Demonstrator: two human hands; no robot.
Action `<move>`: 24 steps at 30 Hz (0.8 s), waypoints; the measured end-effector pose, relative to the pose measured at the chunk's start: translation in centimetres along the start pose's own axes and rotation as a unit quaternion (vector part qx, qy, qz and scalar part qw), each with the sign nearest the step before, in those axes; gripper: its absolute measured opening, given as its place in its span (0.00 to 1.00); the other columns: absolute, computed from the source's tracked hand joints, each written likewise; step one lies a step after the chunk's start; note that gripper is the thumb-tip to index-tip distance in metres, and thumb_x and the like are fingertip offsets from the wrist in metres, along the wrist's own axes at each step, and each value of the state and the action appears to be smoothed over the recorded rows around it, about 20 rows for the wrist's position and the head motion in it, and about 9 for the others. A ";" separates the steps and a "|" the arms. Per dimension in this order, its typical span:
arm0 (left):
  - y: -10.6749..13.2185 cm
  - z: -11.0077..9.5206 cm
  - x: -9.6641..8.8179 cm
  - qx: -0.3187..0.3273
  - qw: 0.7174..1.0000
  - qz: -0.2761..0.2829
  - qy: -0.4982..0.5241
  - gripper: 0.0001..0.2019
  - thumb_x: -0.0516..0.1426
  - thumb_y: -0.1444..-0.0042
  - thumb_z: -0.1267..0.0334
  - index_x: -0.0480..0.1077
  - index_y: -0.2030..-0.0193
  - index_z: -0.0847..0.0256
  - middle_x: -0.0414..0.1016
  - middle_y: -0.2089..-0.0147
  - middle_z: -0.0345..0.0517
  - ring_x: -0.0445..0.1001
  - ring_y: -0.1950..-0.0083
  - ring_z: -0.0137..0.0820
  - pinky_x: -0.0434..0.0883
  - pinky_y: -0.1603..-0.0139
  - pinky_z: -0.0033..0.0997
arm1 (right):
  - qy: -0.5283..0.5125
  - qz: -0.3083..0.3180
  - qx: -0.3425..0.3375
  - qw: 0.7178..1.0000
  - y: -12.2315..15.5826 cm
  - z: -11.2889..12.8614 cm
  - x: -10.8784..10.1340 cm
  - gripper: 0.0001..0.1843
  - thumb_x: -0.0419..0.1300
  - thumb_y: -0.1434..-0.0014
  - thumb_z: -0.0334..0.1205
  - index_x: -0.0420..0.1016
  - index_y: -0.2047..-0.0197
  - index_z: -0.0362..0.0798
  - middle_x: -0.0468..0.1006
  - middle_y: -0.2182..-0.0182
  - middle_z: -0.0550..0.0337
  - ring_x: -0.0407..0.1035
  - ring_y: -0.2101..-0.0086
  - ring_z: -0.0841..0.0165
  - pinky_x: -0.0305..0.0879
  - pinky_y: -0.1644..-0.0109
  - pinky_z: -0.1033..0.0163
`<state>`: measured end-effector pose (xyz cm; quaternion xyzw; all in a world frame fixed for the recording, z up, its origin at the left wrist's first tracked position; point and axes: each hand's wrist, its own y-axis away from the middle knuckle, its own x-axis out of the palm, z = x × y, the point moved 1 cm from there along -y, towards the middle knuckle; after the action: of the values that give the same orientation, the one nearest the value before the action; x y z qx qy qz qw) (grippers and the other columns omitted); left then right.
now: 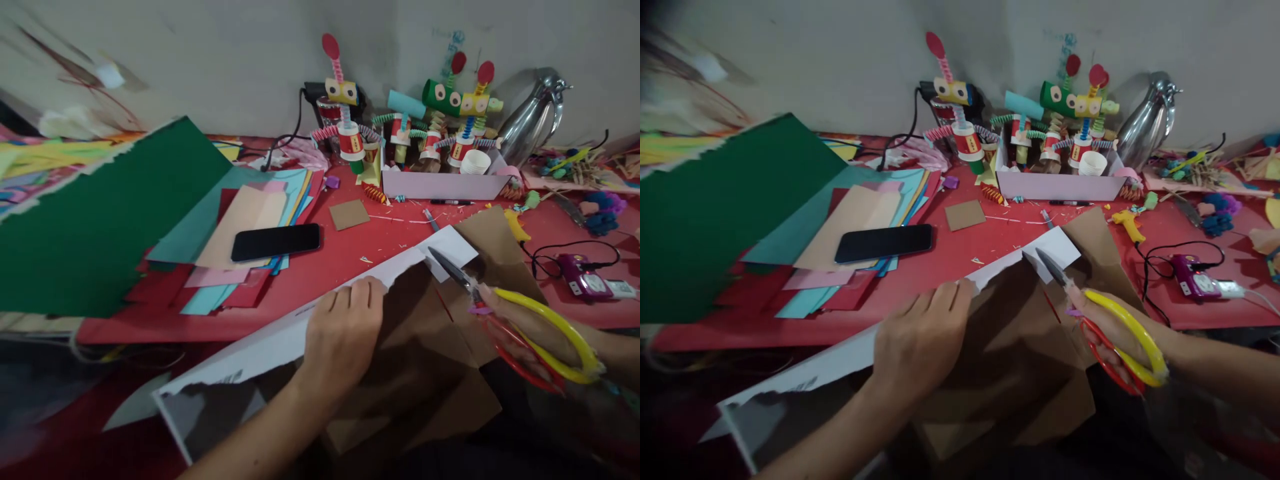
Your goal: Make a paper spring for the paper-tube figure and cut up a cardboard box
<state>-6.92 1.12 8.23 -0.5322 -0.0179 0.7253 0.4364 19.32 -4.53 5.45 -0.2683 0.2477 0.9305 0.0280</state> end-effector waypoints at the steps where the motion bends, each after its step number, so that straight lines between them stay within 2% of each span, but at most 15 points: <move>1: -0.3 0.1 0.0 -0.012 1.000 0.017 0.006 0.15 0.49 0.42 0.80 0.76 0.68 0.67 0.69 0.78 0.45 0.70 0.77 0.33 0.65 0.74 0.34 | -0.012 0.012 0.004 1.000 0.4 -0.4 -0.1 0.33 0.47 0.44 0.75 0.67 0.76 0.52 0.60 0.92 0.68 0.59 0.91 0.70 0.59 0.86 0.66; 3: -0.8 -0.3 -0.1 -0.040 0.998 0.052 0.019 0.18 0.46 0.42 0.80 0.77 0.60 0.70 0.73 0.74 0.50 0.73 0.73 0.36 0.67 0.72 0.35 | -0.059 0.029 0.005 0.998 1.0 -1.4 0.0 0.33 0.44 0.42 0.74 0.67 0.75 0.53 0.58 0.92 0.67 0.56 0.92 0.70 0.57 0.87 0.65; 5: -1.3 -1.7 0.0 -0.060 0.996 0.063 0.033 0.22 0.45 0.40 0.79 0.73 0.45 0.70 0.79 0.61 0.58 0.78 0.61 0.40 0.72 0.61 0.39 | -0.121 0.030 -0.008 0.992 1.0 -2.4 0.4 0.34 0.42 0.42 0.74 0.65 0.75 0.53 0.57 0.92 0.68 0.54 0.92 0.71 0.56 0.88 0.65; 6: -1.6 -2.8 0.1 -0.056 0.996 0.057 0.045 0.24 0.46 0.39 0.78 0.68 0.39 0.68 0.78 0.52 0.61 0.77 0.51 0.42 0.72 0.54 0.42 | -0.157 0.016 -0.022 0.987 0.7 -2.8 0.7 0.33 0.42 0.42 0.74 0.63 0.75 0.53 0.56 0.92 0.68 0.53 0.92 0.71 0.55 0.88 0.65; 8: -2.5 -5.4 0.8 -0.003 0.996 0.034 0.079 0.25 0.46 0.38 0.75 0.63 0.34 0.68 0.70 0.38 0.63 0.68 0.36 0.43 0.68 0.43 0.44 | -0.237 -0.028 -0.052 0.970 -0.4 -3.2 1.3 0.32 0.44 0.43 0.75 0.60 0.74 0.53 0.56 0.91 0.70 0.52 0.92 0.72 0.53 0.89 0.66; 10: -3.8 -8.0 2.0 0.060 0.987 0.069 0.132 0.24 0.48 0.37 0.69 0.62 0.34 0.72 0.66 0.34 0.65 0.64 0.32 0.45 0.67 0.40 0.44 | -0.309 -0.063 -0.065 0.947 -1.6 -3.3 1.9 0.31 0.46 0.44 0.75 0.57 0.73 0.53 0.55 0.91 0.73 0.50 0.92 0.73 0.51 0.90 0.68; 12: -5.6 -9.5 3.3 0.018 0.982 0.122 0.142 0.25 0.49 0.36 0.67 0.60 0.33 0.73 0.67 0.35 0.68 0.67 0.35 0.48 0.71 0.44 0.44 | -0.359 -0.084 -0.072 0.927 -2.5 -3.2 2.3 0.30 0.48 0.44 0.74 0.55 0.71 0.54 0.56 0.90 0.74 0.49 0.92 0.74 0.49 0.91 0.69; 13: -6.5 -9.8 3.7 -0.008 0.978 0.149 0.142 0.25 0.48 0.36 0.70 0.60 0.33 0.73 0.70 0.39 0.69 0.72 0.39 0.46 0.73 0.47 0.42 | -0.370 -0.092 -0.077 0.921 -2.7 -3.2 2.4 0.30 0.48 0.44 0.74 0.55 0.70 0.54 0.57 0.89 0.75 0.49 0.92 0.75 0.48 0.91 0.70; 15: -8.1 -9.3 3.9 -0.034 0.967 0.199 0.156 0.22 0.47 0.37 0.75 0.64 0.37 0.74 0.78 0.51 0.68 0.79 0.50 0.41 0.74 0.54 0.36 | -0.378 -0.108 -0.095 0.915 -2.8 -3.1 2.5 0.28 0.51 0.43 0.72 0.56 0.68 0.54 0.58 0.88 0.75 0.49 0.92 0.76 0.48 0.92 0.70; 18: -10.0 -6.5 3.1 -0.060 0.950 0.242 0.190 0.17 0.48 0.39 0.78 0.72 0.47 0.72 0.79 0.61 0.62 0.81 0.57 0.41 0.75 0.57 0.37 | -0.367 -0.116 -0.112 0.916 -2.7 -3.2 2.5 0.24 0.55 0.42 0.66 0.58 0.65 0.54 0.59 0.86 0.76 0.50 0.91 0.76 0.50 0.91 0.71; 21: -11.6 -2.4 2.9 -0.154 0.926 0.255 0.232 0.16 0.51 0.40 0.76 0.71 0.47 0.67 0.80 0.61 0.59 0.80 0.57 0.43 0.74 0.58 0.40 | -0.334 -0.126 -0.113 0.927 -2.7 -3.1 2.4 0.22 0.58 0.43 0.63 0.60 0.59 0.55 0.59 0.84 0.76 0.49 0.91 0.77 0.49 0.91 0.71; 24: -13.2 1.1 3.9 -0.210 0.892 0.224 0.333 0.18 0.61 0.46 0.71 0.71 0.47 0.64 0.80 0.56 0.55 0.78 0.53 0.41 0.71 0.55 0.36 | -0.250 -0.096 -0.100 0.958 -3.0 -2.5 2.5 0.20 0.55 0.41 0.60 0.61 0.57 0.55 0.59 0.84 0.74 0.53 0.89 0.74 0.51 0.89 0.69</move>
<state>0.10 12.31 12.25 -0.8116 0.0962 0.5634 0.1207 18.97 -3.29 1.04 -0.0508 0.1115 0.9809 0.1514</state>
